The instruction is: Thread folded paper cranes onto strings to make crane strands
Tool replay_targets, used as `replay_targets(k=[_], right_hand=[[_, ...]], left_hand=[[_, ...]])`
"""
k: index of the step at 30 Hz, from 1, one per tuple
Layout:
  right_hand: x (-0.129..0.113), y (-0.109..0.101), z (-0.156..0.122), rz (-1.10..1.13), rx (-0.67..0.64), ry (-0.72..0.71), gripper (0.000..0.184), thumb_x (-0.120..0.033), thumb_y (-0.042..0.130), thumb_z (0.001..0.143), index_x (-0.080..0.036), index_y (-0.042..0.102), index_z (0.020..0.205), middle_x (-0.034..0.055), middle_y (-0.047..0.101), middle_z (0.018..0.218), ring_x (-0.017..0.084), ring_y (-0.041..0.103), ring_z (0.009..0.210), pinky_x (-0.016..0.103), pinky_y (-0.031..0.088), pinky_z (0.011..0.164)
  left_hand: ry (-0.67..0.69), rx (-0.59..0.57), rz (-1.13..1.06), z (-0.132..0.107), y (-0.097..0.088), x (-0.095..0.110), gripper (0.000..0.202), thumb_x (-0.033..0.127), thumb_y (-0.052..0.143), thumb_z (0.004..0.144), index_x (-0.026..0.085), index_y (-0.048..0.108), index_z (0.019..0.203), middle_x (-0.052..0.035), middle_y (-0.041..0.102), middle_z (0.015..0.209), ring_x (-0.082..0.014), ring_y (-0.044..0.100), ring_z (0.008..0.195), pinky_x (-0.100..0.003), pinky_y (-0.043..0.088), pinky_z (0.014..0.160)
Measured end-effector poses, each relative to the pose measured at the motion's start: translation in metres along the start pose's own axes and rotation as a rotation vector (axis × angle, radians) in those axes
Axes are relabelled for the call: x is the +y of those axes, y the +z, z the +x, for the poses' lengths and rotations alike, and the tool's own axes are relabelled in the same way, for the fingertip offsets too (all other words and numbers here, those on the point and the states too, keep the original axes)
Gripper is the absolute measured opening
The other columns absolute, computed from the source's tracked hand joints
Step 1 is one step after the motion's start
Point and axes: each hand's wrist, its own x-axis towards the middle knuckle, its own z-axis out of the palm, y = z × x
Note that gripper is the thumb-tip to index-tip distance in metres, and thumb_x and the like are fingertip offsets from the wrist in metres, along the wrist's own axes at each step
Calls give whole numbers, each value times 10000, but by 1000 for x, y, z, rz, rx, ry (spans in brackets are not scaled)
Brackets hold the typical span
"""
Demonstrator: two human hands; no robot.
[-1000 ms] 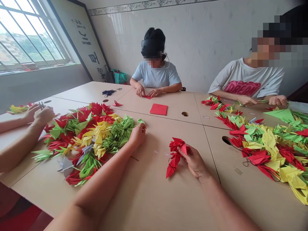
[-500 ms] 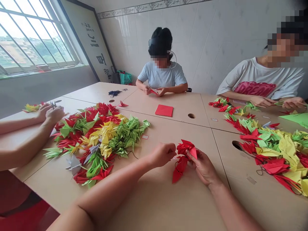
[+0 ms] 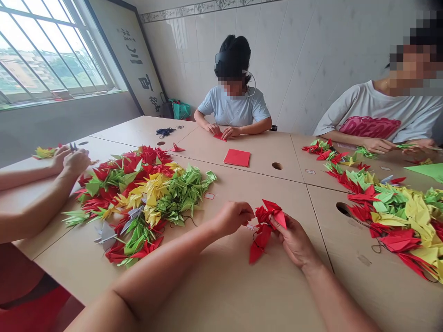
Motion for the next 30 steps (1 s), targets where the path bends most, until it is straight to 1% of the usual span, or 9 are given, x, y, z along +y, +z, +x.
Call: replay_targets(k=[2,5,10,13,16,19,24,26,30], right_hand=[[0,1,0,5,4,-12,201,-366,733,690,-213,695,815,29,686,866,186,598,846,304,466,757],[0,0,0,21,14,4,192,-364,738,685,-212,690,791,33,687,862,196,602,848,307,471,732],[0,-2,0,44,14,47,212,-369,744,678,-214,681,808,41,686,884,212,613,843,305,476,670],[-1,-2,-1,49,13,33,211,-363,743,682,-216,682,821,41,690,900,217,610,871,318,479,708],[-1,-1,0,58,-3,18,198,-356,732,698,-218,687,832,44,694,945,221,609,890,342,479,756],[-1,-1,0,66,-23,12,200,-354,725,706,-220,689,851,53,690,998,234,613,908,361,480,772],[-1,0,0,46,-6,-12,236,-366,730,697,-204,692,865,61,691,978,250,589,978,374,464,824],[-3,1,0,40,7,-2,249,-378,736,687,-204,692,859,58,691,961,243,592,953,377,461,825],[-7,5,-2,22,25,4,271,-406,743,668,-208,696,848,55,692,937,227,596,917,361,451,820]], left_hand=[[-50,18,-27,1,-4,1,124,254,539,764,154,585,707,17,582,557,-105,559,529,-203,415,506],[-88,41,-44,2,-8,3,173,313,575,749,163,535,674,32,563,525,-95,516,458,-194,377,439],[-58,136,-11,3,-11,0,314,432,614,722,174,468,616,64,492,467,-61,403,387,-170,277,378],[-44,166,-104,6,-12,-3,307,427,594,737,170,474,620,56,496,485,-64,429,409,-174,314,394],[-11,185,-302,10,-12,-7,220,373,591,747,162,529,763,53,516,513,-80,501,459,-199,415,462],[28,243,-420,12,-12,-9,285,321,615,740,157,544,962,48,555,556,-87,542,497,-226,471,526],[-16,268,-585,13,-13,-6,259,217,623,743,123,587,981,-17,644,720,-116,636,721,-283,525,746],[-69,250,-587,13,-14,-3,286,187,592,766,122,576,1044,-25,652,767,-107,643,686,-273,536,715],[-130,233,-514,10,-16,4,357,193,528,807,142,521,1160,-31,646,829,-62,596,491,-215,518,527]])
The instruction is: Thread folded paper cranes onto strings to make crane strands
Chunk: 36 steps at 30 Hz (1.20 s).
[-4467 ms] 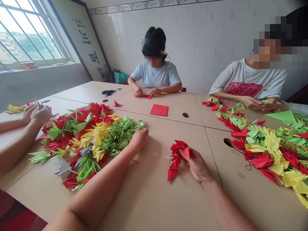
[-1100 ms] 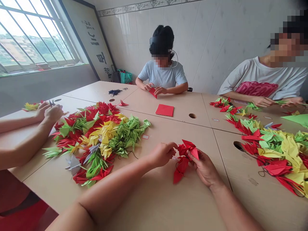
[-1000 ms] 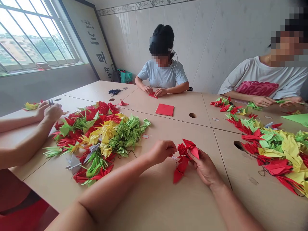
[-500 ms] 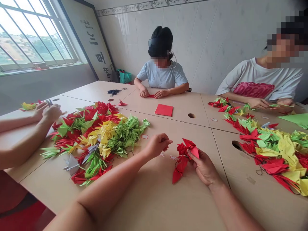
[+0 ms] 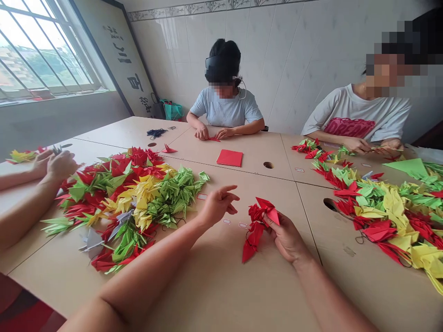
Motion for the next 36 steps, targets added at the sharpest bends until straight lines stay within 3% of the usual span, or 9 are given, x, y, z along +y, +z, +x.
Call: replay_targets(k=[5,7,10,13,16,20,23,30,36], right_hand=[[-2,0,-2,-1,1,19,262,-399,735,682,-214,694,864,56,687,970,212,594,907,338,457,792],[-1,-2,-2,-6,-1,39,246,-392,725,697,-222,691,871,49,684,987,206,592,916,321,460,773],[0,-4,-1,-1,3,53,232,-382,721,707,-225,687,874,43,682,990,195,592,901,306,461,758],[-1,-3,-1,19,-6,41,260,-377,717,712,-236,680,927,37,676,1007,195,595,887,316,466,762],[-3,-3,-1,37,-8,27,277,-388,714,710,-248,672,946,33,674,999,215,593,913,338,473,773],[0,-5,1,68,19,7,220,-387,724,696,-239,683,853,28,675,894,211,591,883,351,477,798],[1,-6,2,68,15,3,208,-382,726,695,-251,684,850,15,673,880,204,588,893,352,472,825],[1,-4,0,59,-19,6,241,-396,718,700,-237,689,879,39,682,988,229,574,995,371,450,871],[0,-4,-1,51,-11,17,241,-395,732,685,-226,693,853,42,686,961,231,580,971,366,454,862]], left_hand=[[83,-77,152,-2,-5,5,258,285,480,842,141,544,1046,65,493,546,-47,461,357,-163,361,363],[133,-52,239,-2,-7,7,228,333,464,852,153,550,961,96,393,462,-33,341,324,-155,261,340],[155,-14,288,0,-8,7,244,382,447,853,157,540,870,108,297,438,-36,270,351,-164,224,367],[177,-28,328,1,-8,2,262,385,403,858,168,542,908,85,353,494,-61,346,423,-171,276,413],[123,-117,425,2,-11,-3,250,301,368,846,181,559,952,43,482,595,-86,465,531,-180,342,473],[9,-329,722,5,-20,-2,190,195,457,744,161,628,820,-6,595,708,-113,531,627,-204,381,543],[24,-387,911,5,-25,1,138,143,530,658,168,640,738,-7,626,723,-128,538,655,-214,383,575],[79,-305,1015,6,-21,-10,55,134,568,634,175,591,663,-4,612,688,-137,520,621,-220,344,539],[143,-228,1082,5,-16,-19,122,302,571,747,182,572,726,-29,611,752,-168,536,684,-242,351,584]])
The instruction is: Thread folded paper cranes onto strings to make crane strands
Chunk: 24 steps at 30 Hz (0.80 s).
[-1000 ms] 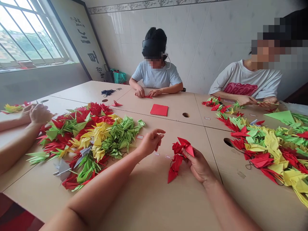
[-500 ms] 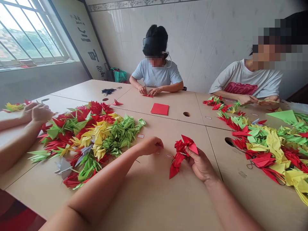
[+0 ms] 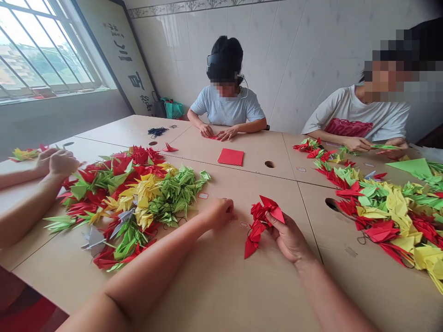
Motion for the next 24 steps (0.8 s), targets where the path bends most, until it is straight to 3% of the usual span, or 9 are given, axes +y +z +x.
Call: replay_targets(k=[3,10,18,24], right_hand=[[-1,-1,0,-8,5,-3,253,-400,724,693,-223,691,870,47,685,947,233,587,948,370,465,844],[0,0,2,31,-34,-11,272,-380,706,720,-232,688,947,55,678,1025,248,587,994,367,472,831],[-2,1,1,40,-39,4,259,-372,708,720,-243,693,944,46,681,1026,253,574,1032,371,468,849],[-2,0,1,37,-28,2,241,-380,706,718,-243,696,916,44,683,1012,248,579,1023,375,473,851]], left_hand=[[-3,51,77,-3,2,7,212,356,460,835,185,570,775,-48,614,796,-174,556,699,-251,363,604],[34,26,65,-3,8,18,261,448,641,694,213,548,758,-10,598,780,-180,556,751,-244,348,581],[59,94,199,0,20,25,239,444,569,769,209,556,727,-27,593,778,-188,547,766,-253,363,601],[164,25,146,4,18,22,272,459,598,764,191,551,745,-38,578,792,-188,534,780,-261,381,658]])
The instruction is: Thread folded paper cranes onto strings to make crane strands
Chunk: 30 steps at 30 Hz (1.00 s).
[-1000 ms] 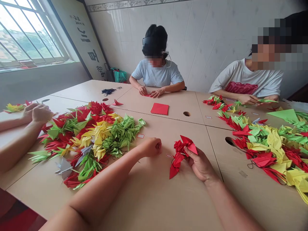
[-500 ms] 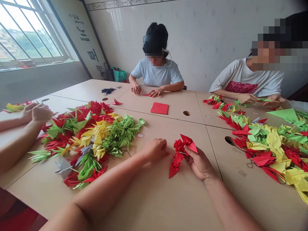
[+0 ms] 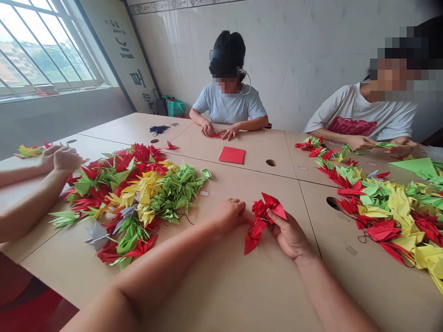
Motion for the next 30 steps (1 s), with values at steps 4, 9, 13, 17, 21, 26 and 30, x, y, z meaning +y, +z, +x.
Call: replay_targets(k=[4,9,13,17,21,26,30], right_hand=[[1,-2,1,24,-1,-8,230,-359,713,715,-242,698,913,41,679,1013,245,576,1024,374,482,836],[3,-5,1,41,-3,0,213,-335,717,717,-241,698,907,34,678,1005,236,569,1023,358,481,829],[2,-5,1,43,-15,10,200,-338,716,719,-236,696,890,31,682,969,225,580,990,344,479,816],[1,-4,3,47,-16,6,175,-340,710,725,-231,695,862,26,680,962,206,587,955,322,479,797],[2,-5,3,56,-6,13,177,-340,728,704,-225,697,835,21,680,929,189,589,912,308,476,784],[2,-2,2,43,13,9,163,-341,750,672,-220,693,767,6,679,857,171,588,845,311,470,791],[2,4,-2,0,-80,10,205,-355,714,711,-228,694,871,28,681,922,204,591,899,345,462,795]], left_hand=[[43,-84,-132,0,-7,-9,168,315,639,735,172,551,729,-28,545,782,-164,501,753,-253,377,668],[42,-184,-293,-4,-22,-26,89,182,614,678,167,551,738,1,510,829,-106,462,682,-207,374,613],[-21,-262,-385,-9,-33,-35,222,213,664,606,179,542,788,21,506,807,-104,450,664,-202,351,574],[-164,-136,-295,-19,-35,-41,239,308,692,585,170,522,682,14,498,739,-115,418,630,-227,320,569],[-241,-63,-324,-27,-37,-49,146,189,653,557,171,519,613,24,502,661,-112,421,592,-232,314,563],[-294,17,-403,-32,-37,-40,96,135,555,619,164,569,709,19,530,658,-117,479,620,-229,366,584],[-302,98,-1018,-31,-25,-15,177,182,566,716,141,575,889,-18,603,781,-111,578,720,-257,459,713]])
